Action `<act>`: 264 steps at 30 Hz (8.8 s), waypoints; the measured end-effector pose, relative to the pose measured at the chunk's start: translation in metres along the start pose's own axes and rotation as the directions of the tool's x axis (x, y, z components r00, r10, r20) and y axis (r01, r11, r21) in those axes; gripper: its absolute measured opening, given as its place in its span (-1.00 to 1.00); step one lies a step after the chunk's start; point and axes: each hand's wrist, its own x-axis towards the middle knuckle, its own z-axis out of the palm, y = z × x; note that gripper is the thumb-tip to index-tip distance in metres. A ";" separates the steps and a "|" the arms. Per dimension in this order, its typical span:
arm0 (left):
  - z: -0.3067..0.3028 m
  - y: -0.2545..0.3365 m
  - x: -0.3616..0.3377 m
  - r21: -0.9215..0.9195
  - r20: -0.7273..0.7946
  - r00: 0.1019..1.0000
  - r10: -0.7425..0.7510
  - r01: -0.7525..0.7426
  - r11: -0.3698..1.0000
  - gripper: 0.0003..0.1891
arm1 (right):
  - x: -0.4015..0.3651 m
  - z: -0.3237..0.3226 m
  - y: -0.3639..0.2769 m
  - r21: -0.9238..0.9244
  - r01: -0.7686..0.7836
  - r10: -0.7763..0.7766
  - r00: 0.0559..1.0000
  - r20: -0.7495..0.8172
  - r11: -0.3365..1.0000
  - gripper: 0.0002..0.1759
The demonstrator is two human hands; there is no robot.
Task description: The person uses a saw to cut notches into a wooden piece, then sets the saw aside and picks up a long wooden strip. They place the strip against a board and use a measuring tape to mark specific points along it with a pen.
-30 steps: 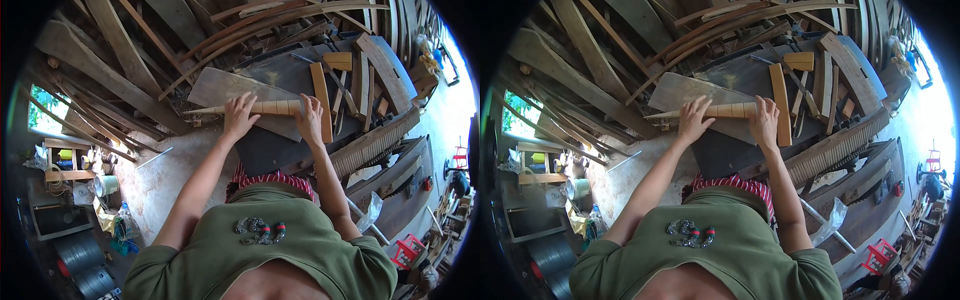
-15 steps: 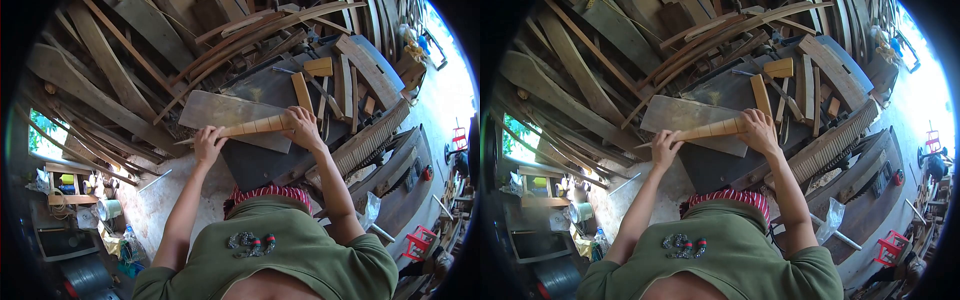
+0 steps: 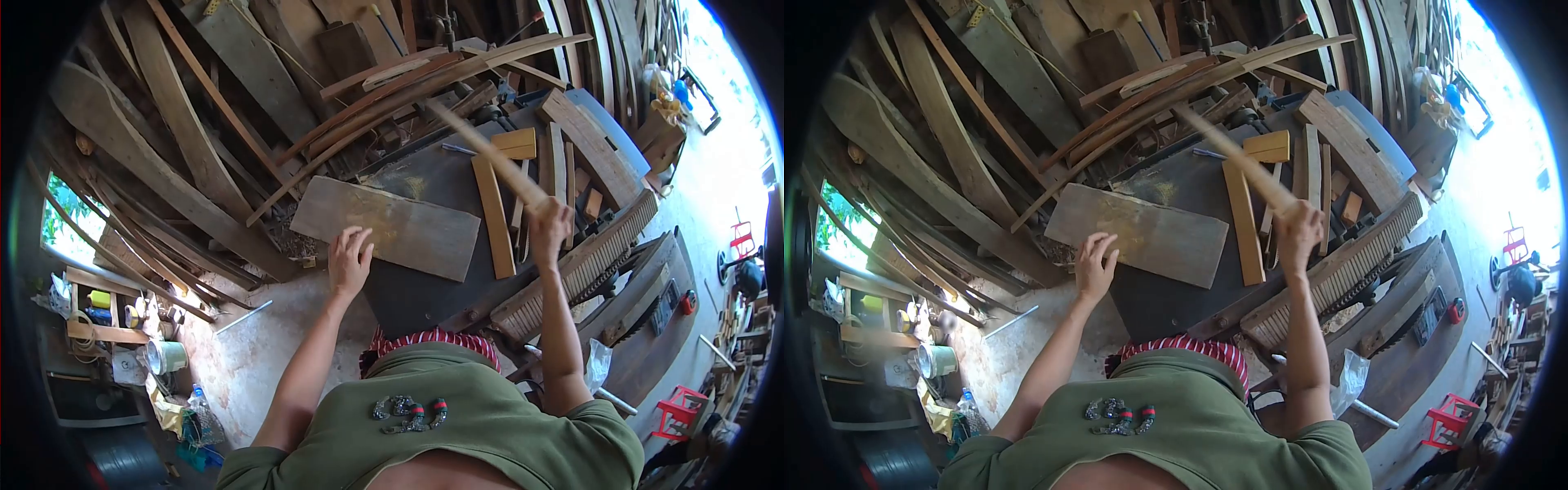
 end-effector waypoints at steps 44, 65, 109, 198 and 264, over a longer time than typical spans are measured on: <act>-0.018 0.023 -0.106 -0.084 0.101 0.965 -0.243 0.251 0.964 -0.80 | -0.058 0.113 -0.177 0.191 0.460 -0.498 0.820 0.282 0.867 -0.72; -0.124 -0.140 -0.187 -0.006 0.176 0.900 -0.399 0.406 0.914 -0.80 | -0.073 0.132 -0.217 -0.154 0.187 -0.159 0.971 0.177 0.970 -0.76; 0.031 -0.439 0.078 -0.127 0.621 0.767 -0.163 0.304 0.944 -0.68 | -0.084 0.181 -0.267 -0.591 -0.243 0.308 0.951 0.010 0.769 -0.77; 0.188 -0.465 0.363 -0.012 0.762 0.633 0.136 -0.196 0.981 0.10 | -0.072 0.202 -0.280 -0.624 -0.561 0.472 0.820 -0.324 0.545 -0.79; 0.147 -0.375 0.494 -0.172 0.258 0.560 0.787 -0.775 0.608 -0.38 | -0.074 0.202 -0.277 -0.620 -0.577 0.492 0.806 -0.329 0.531 -0.80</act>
